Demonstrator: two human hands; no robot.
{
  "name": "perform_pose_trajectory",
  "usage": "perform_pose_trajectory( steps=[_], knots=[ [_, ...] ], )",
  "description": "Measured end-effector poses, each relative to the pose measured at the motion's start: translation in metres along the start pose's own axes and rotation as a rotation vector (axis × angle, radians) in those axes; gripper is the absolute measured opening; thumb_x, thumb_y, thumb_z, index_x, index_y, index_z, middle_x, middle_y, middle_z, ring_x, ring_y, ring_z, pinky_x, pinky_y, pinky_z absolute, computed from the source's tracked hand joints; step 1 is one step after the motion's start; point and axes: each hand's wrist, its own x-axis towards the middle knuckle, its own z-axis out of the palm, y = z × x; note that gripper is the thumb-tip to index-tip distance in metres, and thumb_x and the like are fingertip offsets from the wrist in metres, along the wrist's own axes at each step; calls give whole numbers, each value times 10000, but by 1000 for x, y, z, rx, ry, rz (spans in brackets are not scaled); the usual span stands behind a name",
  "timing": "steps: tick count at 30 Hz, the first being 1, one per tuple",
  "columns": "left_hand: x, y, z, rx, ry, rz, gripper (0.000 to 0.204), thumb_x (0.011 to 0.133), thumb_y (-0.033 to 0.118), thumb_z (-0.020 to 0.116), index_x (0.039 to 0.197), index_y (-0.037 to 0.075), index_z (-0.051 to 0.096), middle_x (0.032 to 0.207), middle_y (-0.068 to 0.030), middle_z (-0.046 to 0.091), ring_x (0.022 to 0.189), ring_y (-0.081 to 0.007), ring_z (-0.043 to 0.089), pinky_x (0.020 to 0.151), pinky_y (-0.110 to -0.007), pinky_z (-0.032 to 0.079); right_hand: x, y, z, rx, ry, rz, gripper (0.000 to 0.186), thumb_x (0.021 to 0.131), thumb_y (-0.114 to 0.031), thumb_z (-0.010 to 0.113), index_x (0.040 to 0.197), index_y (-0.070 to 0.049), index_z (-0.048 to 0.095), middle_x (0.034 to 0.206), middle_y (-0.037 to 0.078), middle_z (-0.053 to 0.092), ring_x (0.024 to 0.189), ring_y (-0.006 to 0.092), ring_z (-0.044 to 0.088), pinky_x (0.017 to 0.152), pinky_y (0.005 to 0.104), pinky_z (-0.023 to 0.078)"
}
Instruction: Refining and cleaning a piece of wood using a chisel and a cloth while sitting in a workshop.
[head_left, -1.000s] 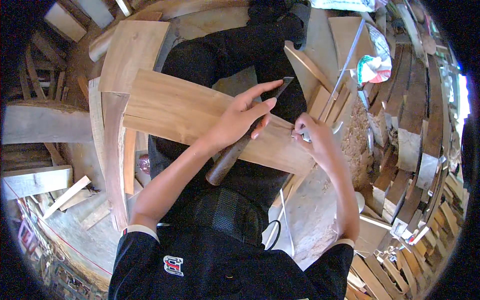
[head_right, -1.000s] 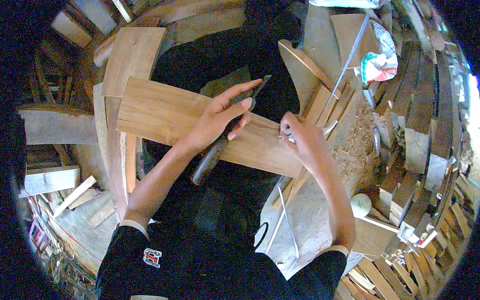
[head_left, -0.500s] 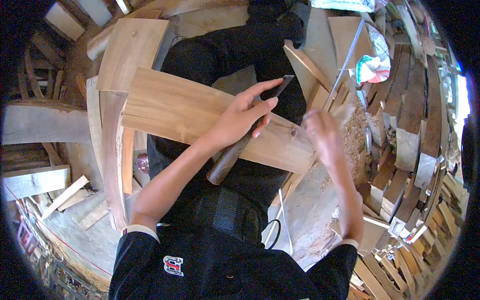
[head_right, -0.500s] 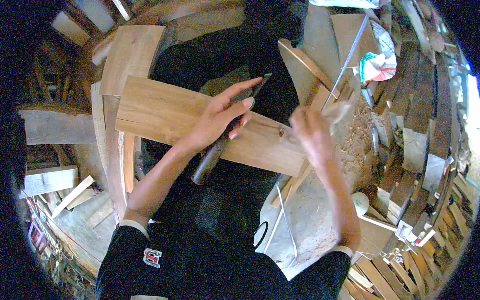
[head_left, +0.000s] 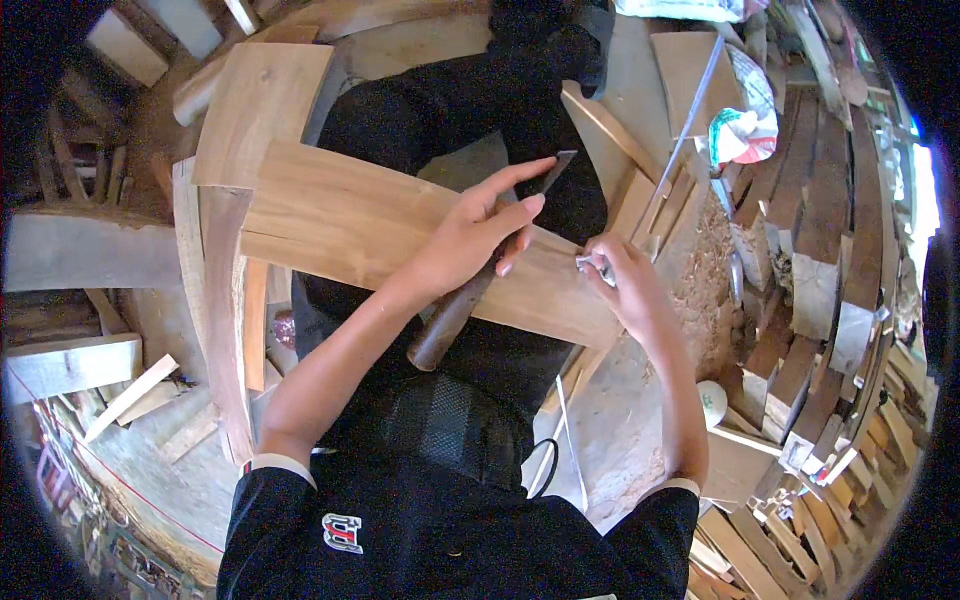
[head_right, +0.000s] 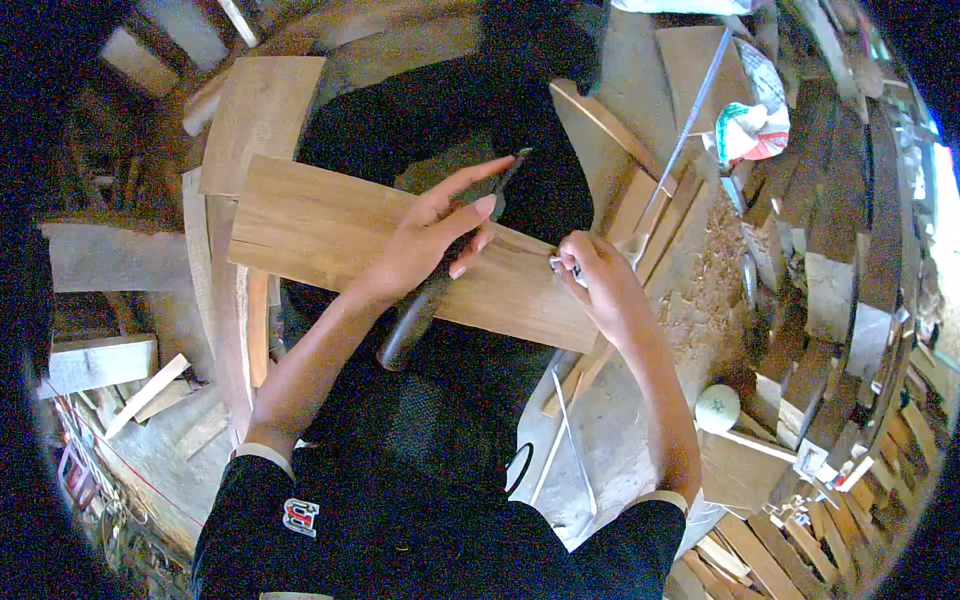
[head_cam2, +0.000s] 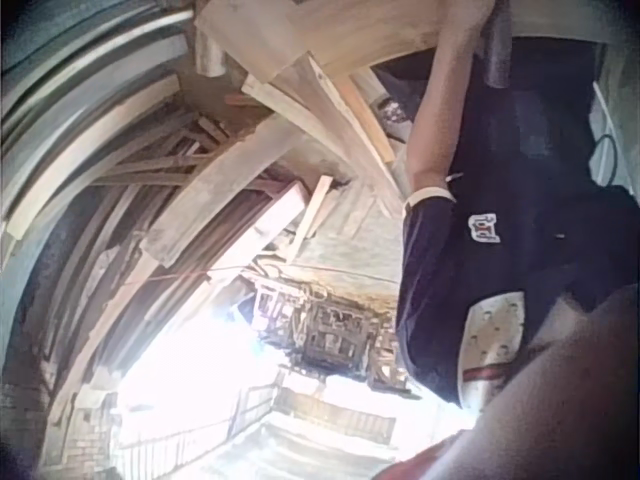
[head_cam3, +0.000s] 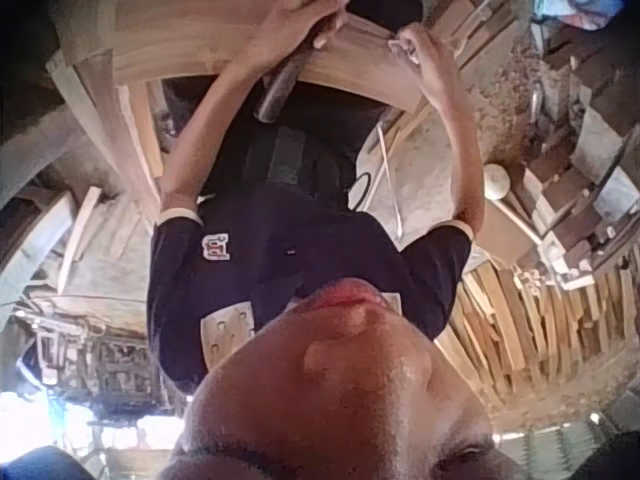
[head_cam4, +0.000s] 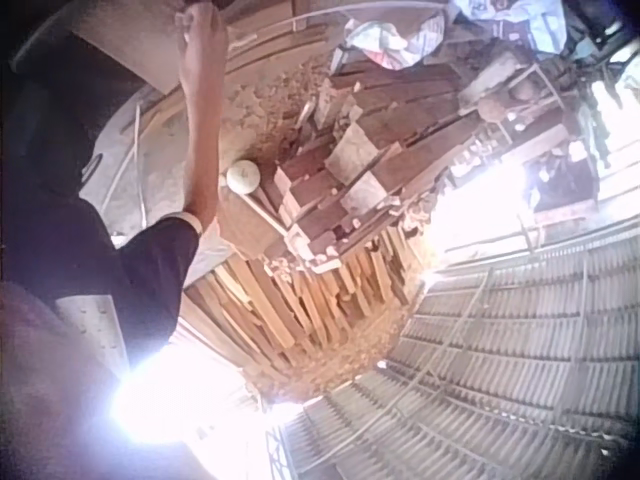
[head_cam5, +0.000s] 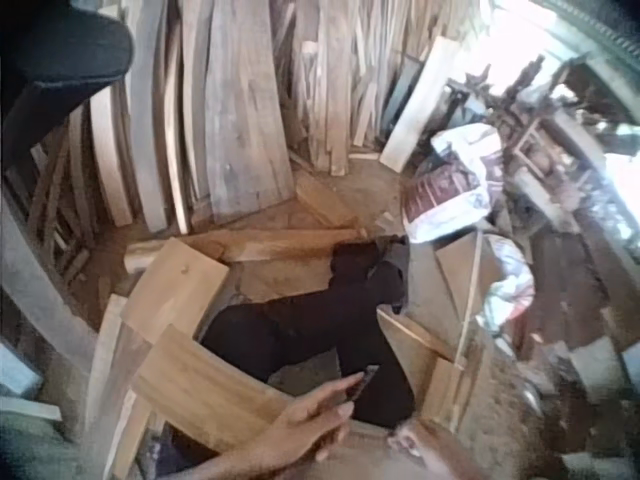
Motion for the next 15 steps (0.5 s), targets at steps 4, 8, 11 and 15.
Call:
perform_pose_trajectory(
  steps=[4,8,11,15],
  knots=[
    [4,-3,-2,31,-1,23,491,1033,228,516,1493,115,388,660,4,528,499,-64,455,481,-228,394,3,8,1,-289,130,-110,253,795,26,654,980,-52,500,820,123,565,787,333,601,693,430,479],
    [-4,-2,-7,-39,-11,-13,498,1037,210,497,1511,114,378,674,-5,536,499,-68,458,488,-226,404,13,50,-20,-286,612,96,128,877,1,650,967,-34,566,932,116,656,770,223,618,721,358,517],
    [-3,-2,-5,13,-50,-41,478,1040,204,500,1506,157,404,724,-2,541,521,-60,443,484,-204,390,15,41,-19,-248,826,141,113,883,10,637,935,-32,545,941,134,652,794,280,619,743,390,511],
    [-9,10,14,496,-203,-73,449,991,160,568,1437,173,517,739,-41,575,572,-112,521,554,-288,464,13,65,17,-193,716,168,116,865,20,629,908,-39,540,892,160,627,834,358,627,742,416,503]
  ],
)
